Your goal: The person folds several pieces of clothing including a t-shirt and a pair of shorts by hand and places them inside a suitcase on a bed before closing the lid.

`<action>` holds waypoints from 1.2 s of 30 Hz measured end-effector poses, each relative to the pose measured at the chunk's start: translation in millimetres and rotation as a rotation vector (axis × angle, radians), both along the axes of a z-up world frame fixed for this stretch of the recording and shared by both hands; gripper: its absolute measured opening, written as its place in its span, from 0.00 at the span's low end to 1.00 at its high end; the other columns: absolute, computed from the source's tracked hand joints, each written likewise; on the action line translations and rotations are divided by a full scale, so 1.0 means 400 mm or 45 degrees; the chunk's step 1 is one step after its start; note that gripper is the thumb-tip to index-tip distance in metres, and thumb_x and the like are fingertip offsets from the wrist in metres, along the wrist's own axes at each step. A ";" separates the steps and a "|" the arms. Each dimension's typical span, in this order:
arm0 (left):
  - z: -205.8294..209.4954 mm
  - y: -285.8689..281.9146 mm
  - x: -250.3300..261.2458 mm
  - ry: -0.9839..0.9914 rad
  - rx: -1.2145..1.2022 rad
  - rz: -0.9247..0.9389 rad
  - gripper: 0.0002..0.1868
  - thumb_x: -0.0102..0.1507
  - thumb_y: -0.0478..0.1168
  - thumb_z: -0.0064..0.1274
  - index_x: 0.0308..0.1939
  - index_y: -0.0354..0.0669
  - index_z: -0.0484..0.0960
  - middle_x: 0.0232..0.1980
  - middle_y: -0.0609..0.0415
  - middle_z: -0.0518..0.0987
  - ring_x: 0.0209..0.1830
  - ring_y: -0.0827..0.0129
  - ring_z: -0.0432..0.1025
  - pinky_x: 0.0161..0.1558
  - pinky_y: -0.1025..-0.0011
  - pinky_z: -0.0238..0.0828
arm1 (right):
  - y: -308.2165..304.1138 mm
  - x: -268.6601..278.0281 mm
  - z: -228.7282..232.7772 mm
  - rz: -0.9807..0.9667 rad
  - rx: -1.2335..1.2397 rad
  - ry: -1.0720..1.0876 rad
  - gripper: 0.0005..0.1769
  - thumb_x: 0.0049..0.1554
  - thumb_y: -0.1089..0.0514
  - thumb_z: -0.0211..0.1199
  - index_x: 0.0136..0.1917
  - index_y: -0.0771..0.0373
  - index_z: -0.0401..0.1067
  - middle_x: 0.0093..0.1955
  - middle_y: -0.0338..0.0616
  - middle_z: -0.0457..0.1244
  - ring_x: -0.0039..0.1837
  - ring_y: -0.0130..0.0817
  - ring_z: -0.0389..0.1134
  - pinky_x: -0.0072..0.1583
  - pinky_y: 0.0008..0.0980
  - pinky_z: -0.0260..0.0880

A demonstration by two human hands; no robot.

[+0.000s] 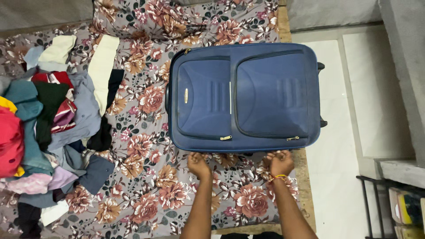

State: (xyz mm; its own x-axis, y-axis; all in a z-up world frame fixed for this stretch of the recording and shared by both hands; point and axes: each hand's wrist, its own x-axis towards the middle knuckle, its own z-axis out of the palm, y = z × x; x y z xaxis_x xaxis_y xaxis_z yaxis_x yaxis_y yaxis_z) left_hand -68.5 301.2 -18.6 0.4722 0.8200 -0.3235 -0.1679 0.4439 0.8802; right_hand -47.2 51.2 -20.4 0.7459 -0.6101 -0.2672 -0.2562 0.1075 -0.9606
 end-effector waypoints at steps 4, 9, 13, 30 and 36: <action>-0.052 -0.090 0.000 0.303 -0.124 -0.236 0.05 0.66 0.26 0.45 0.45 0.34 0.74 0.29 0.49 0.73 0.21 0.67 0.68 0.20 0.72 0.61 | 0.086 0.012 0.087 -0.061 0.360 -0.074 0.11 0.59 0.76 0.50 0.52 0.64 0.64 0.40 0.46 0.63 0.38 0.43 0.72 0.40 0.40 0.78; -0.117 -0.180 0.000 0.318 -0.267 -0.242 0.08 0.66 0.28 0.50 0.49 0.33 0.75 0.34 0.52 0.78 0.26 0.70 0.72 0.23 0.72 0.69 | 0.180 0.032 0.164 -0.093 0.626 0.011 0.10 0.58 0.76 0.52 0.48 0.64 0.60 0.36 0.44 0.59 0.37 0.48 0.73 0.40 0.48 0.78; -0.091 -0.238 0.010 0.519 -0.121 -0.391 0.10 0.67 0.30 0.49 0.51 0.41 0.77 0.35 0.56 0.79 0.30 0.75 0.74 0.30 0.76 0.75 | 0.241 0.021 0.168 -0.001 0.564 0.019 0.09 0.57 0.77 0.51 0.49 0.68 0.64 0.40 0.48 0.66 0.39 0.42 0.73 0.44 0.40 0.82; 0.090 -0.230 -0.114 0.564 0.382 -1.147 0.13 0.63 0.34 0.51 0.51 0.40 0.81 0.40 0.48 0.84 0.35 0.62 0.79 0.38 0.66 0.74 | 0.115 -0.096 0.112 0.779 0.581 0.402 0.11 0.60 0.60 0.59 0.56 0.64 0.71 0.47 0.44 0.72 0.47 0.31 0.74 0.47 0.28 0.75; 0.331 -0.245 -0.216 0.576 1.040 -1.323 0.15 0.66 0.48 0.50 0.41 0.42 0.85 0.35 0.38 0.83 0.37 0.42 0.77 0.38 0.53 0.71 | 0.002 -0.190 0.101 1.174 -0.097 0.227 0.27 0.66 0.43 0.53 0.39 0.66 0.75 0.32 0.43 0.65 0.35 0.28 0.63 0.38 0.29 0.63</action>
